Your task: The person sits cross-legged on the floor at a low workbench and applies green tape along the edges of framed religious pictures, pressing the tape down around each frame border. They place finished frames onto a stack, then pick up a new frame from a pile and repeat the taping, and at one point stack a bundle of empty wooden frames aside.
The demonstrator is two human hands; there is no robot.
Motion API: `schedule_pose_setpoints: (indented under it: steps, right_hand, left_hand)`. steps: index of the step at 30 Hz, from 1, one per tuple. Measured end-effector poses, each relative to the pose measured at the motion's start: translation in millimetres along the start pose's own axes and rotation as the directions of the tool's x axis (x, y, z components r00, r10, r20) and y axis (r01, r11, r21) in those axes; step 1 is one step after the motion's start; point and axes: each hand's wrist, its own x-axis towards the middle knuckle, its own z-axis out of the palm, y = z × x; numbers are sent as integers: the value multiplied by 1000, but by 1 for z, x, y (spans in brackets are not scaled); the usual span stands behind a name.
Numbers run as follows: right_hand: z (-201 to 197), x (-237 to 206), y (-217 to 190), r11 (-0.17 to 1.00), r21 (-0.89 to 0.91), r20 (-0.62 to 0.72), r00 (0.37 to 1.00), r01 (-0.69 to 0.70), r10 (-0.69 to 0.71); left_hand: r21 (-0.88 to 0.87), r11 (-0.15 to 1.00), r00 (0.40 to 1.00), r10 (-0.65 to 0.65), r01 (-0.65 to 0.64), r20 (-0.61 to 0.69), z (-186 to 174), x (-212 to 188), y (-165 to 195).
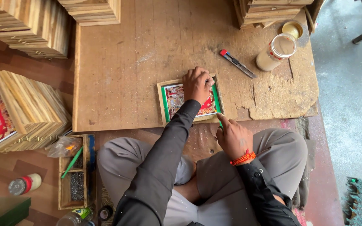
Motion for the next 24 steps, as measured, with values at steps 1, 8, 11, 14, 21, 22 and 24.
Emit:
schedule_pose_setpoints:
  steps: [1, 8, 11, 14, 21, 22, 24]
  right_hand:
    - [1, 1, 0, 1000, -11, 16, 1000, -8, 8]
    - [8, 12, 1, 999, -37, 78, 996, -27, 30]
    - [9, 14, 1, 997, -71, 104, 994, -33, 41]
    - [14, 19, 0, 994, -105, 118, 992, -37, 49]
    - [18, 28, -11, 983, -185, 184, 982, -1, 35]
    - [16, 31, -12, 980, -200, 213, 975, -14, 57]
    - [15, 35, -14, 982, -187, 207, 978, 30, 10]
  left_hand:
    - [-1, 1000, 1000, -7, 7, -3, 3, -1, 0]
    - [70, 998, 1000, 8, -6, -24, 1, -2, 3]
    - [80, 997, 999, 20, -17, -27, -2, -3, 7]
    - [102, 995, 1000, 18, -16, -17, -4, -2, 7]
    - [143, 985, 994, -86, 95, -67, -15, -15, 5]
    - [160, 979, 988, -113, 129, -104, -20, -16, 4]
    - [185, 962, 970, -170, 202, -171, -32, -21, 1]
